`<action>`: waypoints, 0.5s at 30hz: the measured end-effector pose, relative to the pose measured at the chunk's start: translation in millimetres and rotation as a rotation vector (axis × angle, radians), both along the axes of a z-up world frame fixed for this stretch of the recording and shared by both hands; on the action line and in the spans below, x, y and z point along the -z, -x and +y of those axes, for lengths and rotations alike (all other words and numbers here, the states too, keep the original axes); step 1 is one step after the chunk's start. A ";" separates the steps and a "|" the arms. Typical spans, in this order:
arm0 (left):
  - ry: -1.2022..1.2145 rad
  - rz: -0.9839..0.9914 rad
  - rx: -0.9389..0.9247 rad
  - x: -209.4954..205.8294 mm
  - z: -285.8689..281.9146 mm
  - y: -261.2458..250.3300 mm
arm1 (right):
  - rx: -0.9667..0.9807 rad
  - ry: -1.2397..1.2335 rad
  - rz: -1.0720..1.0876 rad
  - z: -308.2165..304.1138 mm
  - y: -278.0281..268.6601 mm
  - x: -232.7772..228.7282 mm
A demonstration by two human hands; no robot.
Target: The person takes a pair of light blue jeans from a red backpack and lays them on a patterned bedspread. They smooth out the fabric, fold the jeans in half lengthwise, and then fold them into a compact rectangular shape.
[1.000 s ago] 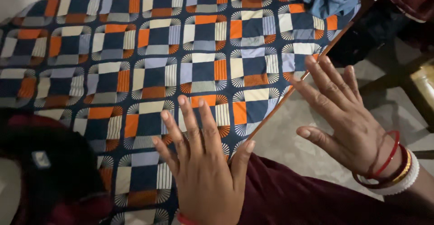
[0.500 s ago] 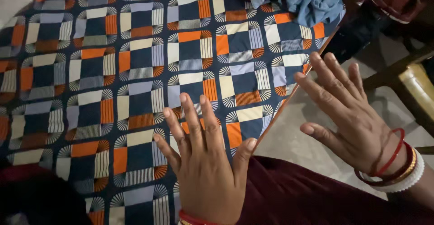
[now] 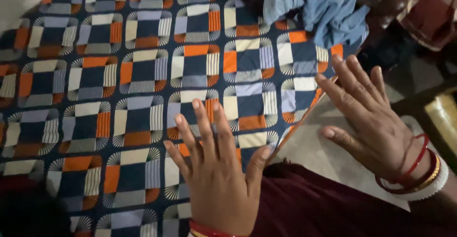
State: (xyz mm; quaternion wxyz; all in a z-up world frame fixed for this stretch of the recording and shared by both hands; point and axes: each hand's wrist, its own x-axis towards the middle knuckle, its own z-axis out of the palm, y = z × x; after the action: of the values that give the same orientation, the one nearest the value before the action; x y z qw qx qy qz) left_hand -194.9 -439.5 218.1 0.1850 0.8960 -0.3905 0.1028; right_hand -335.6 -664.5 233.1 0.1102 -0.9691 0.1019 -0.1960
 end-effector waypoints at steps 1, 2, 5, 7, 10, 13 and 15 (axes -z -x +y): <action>0.010 -0.019 -0.006 -0.3 -7.1 1.5 | -0.006 0.002 -0.007 -8.6 -0.7 -0.3; 0.015 -0.030 -0.013 -1.0 -14.4 4.2 | -0.012 0.000 -0.007 -16.6 -0.4 -1.4; -0.009 -0.027 -0.042 -3.3 -34.0 12.2 | -0.036 -0.010 -0.013 -40.1 1.1 -3.3; -0.017 -0.024 -0.054 -4.7 -44.6 16.7 | -0.055 -0.014 -0.018 -53.5 3.8 -3.7; 0.004 -0.028 -0.076 -4.9 -61.7 25.7 | -0.081 -0.009 -0.017 -73.5 9.6 -3.4; 0.014 -0.031 -0.117 -1.2 -75.8 35.6 | -0.093 0.008 -0.007 -92.1 12.4 1.0; 0.018 -0.025 -0.144 0.6 -83.0 40.5 | -0.111 0.026 0.022 -105.0 13.2 0.5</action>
State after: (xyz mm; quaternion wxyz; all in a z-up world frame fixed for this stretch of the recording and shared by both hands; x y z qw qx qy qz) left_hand -235.5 -522.6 217.5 0.1803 0.9186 -0.3265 0.1306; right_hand -348.8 -769.5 232.6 0.1072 -0.9767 0.0466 -0.1802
